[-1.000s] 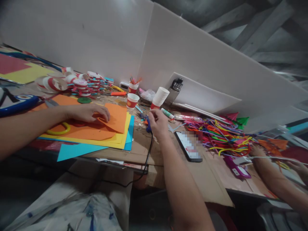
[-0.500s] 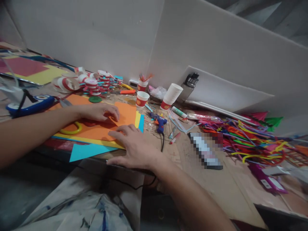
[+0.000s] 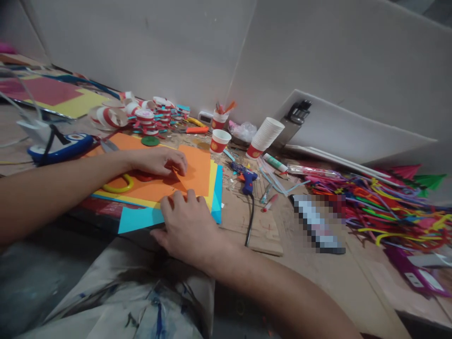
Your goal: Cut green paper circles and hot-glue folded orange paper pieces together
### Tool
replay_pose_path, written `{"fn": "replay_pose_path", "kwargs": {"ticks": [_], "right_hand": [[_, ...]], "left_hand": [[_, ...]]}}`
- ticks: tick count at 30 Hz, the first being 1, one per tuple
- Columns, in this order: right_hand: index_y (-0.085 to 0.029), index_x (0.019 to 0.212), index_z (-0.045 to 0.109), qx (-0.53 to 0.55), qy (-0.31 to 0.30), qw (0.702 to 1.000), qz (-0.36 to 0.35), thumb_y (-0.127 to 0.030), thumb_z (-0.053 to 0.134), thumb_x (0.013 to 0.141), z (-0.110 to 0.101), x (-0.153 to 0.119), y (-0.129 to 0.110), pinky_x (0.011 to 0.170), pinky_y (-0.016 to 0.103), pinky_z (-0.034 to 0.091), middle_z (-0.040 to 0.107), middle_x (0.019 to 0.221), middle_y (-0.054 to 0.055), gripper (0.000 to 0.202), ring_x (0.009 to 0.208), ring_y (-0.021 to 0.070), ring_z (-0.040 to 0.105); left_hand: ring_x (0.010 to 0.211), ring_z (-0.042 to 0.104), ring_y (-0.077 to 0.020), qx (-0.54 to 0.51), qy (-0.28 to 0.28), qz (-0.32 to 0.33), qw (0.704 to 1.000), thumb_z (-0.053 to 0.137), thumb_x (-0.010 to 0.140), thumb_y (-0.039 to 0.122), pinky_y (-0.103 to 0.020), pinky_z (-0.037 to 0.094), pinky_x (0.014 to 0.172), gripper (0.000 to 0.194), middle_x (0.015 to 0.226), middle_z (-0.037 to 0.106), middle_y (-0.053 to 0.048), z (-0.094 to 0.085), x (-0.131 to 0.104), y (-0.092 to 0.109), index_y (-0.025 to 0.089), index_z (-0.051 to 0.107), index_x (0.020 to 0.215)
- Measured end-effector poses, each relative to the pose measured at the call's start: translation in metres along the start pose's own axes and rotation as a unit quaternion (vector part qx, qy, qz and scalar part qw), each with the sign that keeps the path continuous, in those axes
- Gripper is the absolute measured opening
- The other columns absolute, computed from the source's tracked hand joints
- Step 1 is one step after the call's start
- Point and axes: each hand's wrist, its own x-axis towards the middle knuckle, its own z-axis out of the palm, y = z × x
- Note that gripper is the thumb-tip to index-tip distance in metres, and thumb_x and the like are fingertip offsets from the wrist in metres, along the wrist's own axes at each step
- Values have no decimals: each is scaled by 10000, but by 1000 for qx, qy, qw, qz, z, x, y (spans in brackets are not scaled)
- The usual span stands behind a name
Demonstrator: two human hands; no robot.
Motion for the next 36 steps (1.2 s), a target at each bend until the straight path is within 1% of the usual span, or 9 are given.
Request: {"fn": "replay_pose_path", "kwargs": {"ticks": [3, 9, 13, 16, 19, 22, 27, 31, 36], "right_hand": [[-94, 1178, 568, -2, -17, 1000, -2, -491, 559, 873, -3, 5, 0, 820, 485, 496, 595, 1104, 186, 501, 1024, 331, 535], [-155, 1198, 575, 26, -52, 997, -46, -490, 600, 858, -18, 9, 15, 833, 433, 504, 605, 1104, 139, 478, 1034, 294, 551], [-92, 1188, 557, -57, -57, 996, -45, -353, 533, 895, -14, 6, 2, 738, 419, 507, 612, 1076, 190, 394, 940, 301, 573], [-53, 1142, 563, -125, -34, 990, -63, -224, 454, 907, -7, 6, -9, 667, 382, 491, 625, 1032, 208, 311, 856, 281, 592], [-54, 1071, 584, -152, -26, 984, -88, -132, 400, 897, -5, 8, -9, 605, 343, 464, 644, 970, 205, 264, 801, 257, 610], [-87, 994, 599, -132, -41, 984, -115, -90, 390, 892, -9, 12, -1, 584, 318, 441, 666, 895, 176, 232, 765, 236, 631], [-130, 997, 591, -65, -78, 988, -113, -143, 456, 898, -23, 22, 17, 571, 293, 384, 701, 810, 107, 169, 712, 220, 656], [-158, 963, 605, -32, -116, 988, -94, -187, 470, 901, -36, 28, 26, 509, 282, 268, 690, 739, 65, 152, 617, 188, 613], [-165, 913, 627, 9, -130, 988, -87, -129, 489, 822, -43, 34, 35, 524, 268, 228, 673, 724, 47, 169, 575, 137, 521]], "left_hand": [[892, 597, -142, 5, 2, -8, 1000, 618, 819, 279, -220, 431, 779, 198, 1013, 661, -58, 0, 1, -1, 170, 708, 958], [804, 579, -139, 2, 6, -59, 998, 628, 802, 358, -238, 422, 716, 257, 990, 679, -27, -1, 2, -1, 207, 708, 994], [804, 576, -140, 4, -4, -59, 998, 630, 787, 365, -231, 419, 718, 283, 990, 680, -28, -3, 4, 0, 199, 709, 1001], [818, 581, -138, 8, -19, -55, 998, 637, 775, 353, -215, 410, 711, 272, 998, 676, -32, -5, 6, -1, 183, 713, 973], [844, 589, -142, 12, -43, -51, 998, 635, 767, 328, -210, 406, 713, 262, 1027, 676, -34, -9, 8, -1, 185, 720, 968], [849, 590, -149, 15, -67, -51, 996, 637, 738, 282, -212, 407, 715, 260, 1025, 683, -25, -14, 11, 1, 194, 728, 965], [783, 587, -137, 22, -97, -65, 993, 613, 712, 220, -203, 401, 667, 306, 939, 694, 1, -19, 17, 5, 201, 721, 998], [807, 597, -132, 44, -114, -68, 990, 586, 719, 203, -186, 392, 655, 319, 957, 696, 2, -21, 21, 2, 196, 711, 1013], [862, 594, -128, 81, -134, -60, 986, 569, 711, 182, -182, 394, 725, 342, 994, 703, 9, -23, 24, 3, 199, 705, 1025]]}}
